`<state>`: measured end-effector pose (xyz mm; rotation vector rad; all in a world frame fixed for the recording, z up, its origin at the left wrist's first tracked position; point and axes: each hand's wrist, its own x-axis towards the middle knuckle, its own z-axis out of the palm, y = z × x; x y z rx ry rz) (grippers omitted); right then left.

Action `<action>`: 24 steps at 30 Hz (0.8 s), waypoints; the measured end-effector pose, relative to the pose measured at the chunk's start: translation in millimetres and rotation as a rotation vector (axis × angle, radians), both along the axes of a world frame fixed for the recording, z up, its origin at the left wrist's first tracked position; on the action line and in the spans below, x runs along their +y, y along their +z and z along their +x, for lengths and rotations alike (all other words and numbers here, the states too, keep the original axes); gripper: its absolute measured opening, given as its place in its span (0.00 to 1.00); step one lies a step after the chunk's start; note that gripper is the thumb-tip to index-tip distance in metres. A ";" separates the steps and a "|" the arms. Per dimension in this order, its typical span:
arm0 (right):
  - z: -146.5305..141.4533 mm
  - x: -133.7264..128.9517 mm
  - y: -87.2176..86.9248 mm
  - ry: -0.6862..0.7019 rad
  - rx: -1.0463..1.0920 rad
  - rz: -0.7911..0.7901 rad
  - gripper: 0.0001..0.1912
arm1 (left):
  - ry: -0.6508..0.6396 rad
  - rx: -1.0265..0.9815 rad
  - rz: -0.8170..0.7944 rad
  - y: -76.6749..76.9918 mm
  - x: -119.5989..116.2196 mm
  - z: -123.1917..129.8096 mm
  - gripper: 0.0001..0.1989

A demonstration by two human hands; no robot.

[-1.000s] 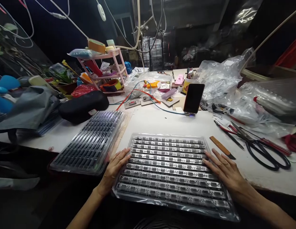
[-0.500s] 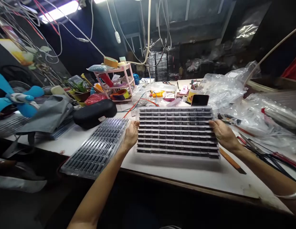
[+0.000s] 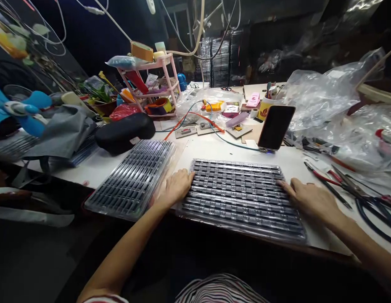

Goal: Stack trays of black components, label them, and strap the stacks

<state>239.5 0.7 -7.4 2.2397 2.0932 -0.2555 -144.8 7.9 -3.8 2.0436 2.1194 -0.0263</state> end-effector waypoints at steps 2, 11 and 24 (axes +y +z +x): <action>5.8 -25.1 -9.6 -0.025 0.124 0.077 0.34 | -0.011 -0.023 0.118 -8.0 -24.7 -2.4 0.24; -27.0 -73.6 -41.6 0.059 0.231 0.542 0.25 | 0.086 -0.296 0.394 -43.5 -48.1 -2.8 0.21; -56.6 -83.7 8.0 -0.082 0.706 0.546 0.26 | 0.247 -1.212 0.460 -5.9 -54.0 -10.2 0.23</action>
